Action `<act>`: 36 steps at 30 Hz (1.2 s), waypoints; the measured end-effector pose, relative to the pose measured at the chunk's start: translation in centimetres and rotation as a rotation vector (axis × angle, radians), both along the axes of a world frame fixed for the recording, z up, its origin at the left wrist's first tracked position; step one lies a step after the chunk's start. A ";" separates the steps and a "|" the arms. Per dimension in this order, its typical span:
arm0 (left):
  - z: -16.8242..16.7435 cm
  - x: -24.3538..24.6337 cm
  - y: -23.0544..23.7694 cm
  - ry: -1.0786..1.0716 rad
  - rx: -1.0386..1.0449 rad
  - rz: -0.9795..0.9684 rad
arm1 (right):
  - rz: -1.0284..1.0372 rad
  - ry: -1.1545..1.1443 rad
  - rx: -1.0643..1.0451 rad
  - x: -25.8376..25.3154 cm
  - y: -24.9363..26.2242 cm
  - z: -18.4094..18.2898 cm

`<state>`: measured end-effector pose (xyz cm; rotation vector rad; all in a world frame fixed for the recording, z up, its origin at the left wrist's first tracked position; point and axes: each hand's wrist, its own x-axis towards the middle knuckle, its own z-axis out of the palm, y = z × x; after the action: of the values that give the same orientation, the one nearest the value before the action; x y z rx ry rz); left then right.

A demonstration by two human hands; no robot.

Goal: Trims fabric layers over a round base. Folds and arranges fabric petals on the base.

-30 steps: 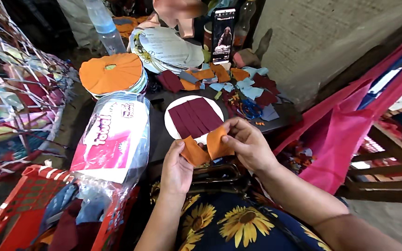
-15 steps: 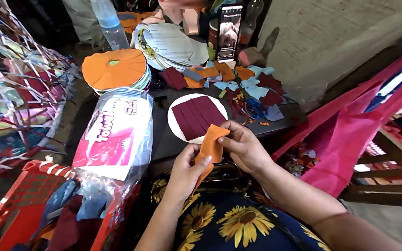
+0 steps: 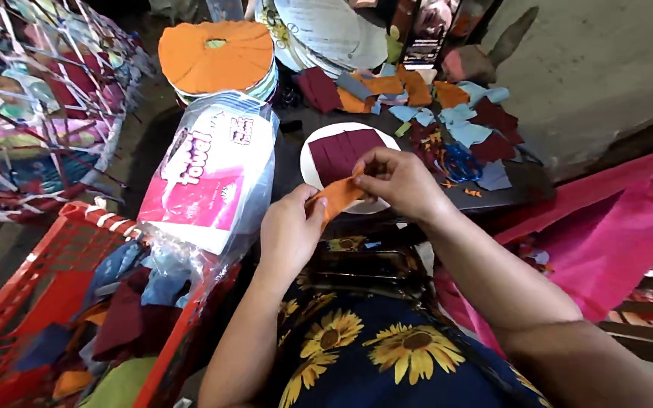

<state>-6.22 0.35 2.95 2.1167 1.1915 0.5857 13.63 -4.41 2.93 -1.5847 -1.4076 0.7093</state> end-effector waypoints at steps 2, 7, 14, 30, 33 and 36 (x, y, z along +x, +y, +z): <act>0.5 0.6 1.4 0.031 0.014 0.002 | 0.008 -0.072 -0.033 0.4 1.7 0.4; 0.3 1.5 3.3 0.105 0.061 0.096 | -0.032 -0.143 -0.135 0.6 4.5 0.3; -1.8 0.1 1.7 0.062 0.304 0.164 | -0.065 -0.219 -0.153 0.6 4.8 0.0; -4.4 0.3 0.5 0.341 0.636 -0.005 | -0.118 -0.512 -0.019 0.2 4.9 -0.7; -4.5 0.0 0.6 0.306 0.637 -0.020 | -0.071 -0.611 0.114 0.1 4.5 -1.2; -4.4 -0.3 0.8 0.221 0.597 -0.045 | 0.011 -0.617 0.161 -0.3 4.1 -1.6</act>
<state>-6.55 1.16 -1.45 2.7611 1.1816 0.7742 13.36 -0.33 1.32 -1.7425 -1.8560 0.0937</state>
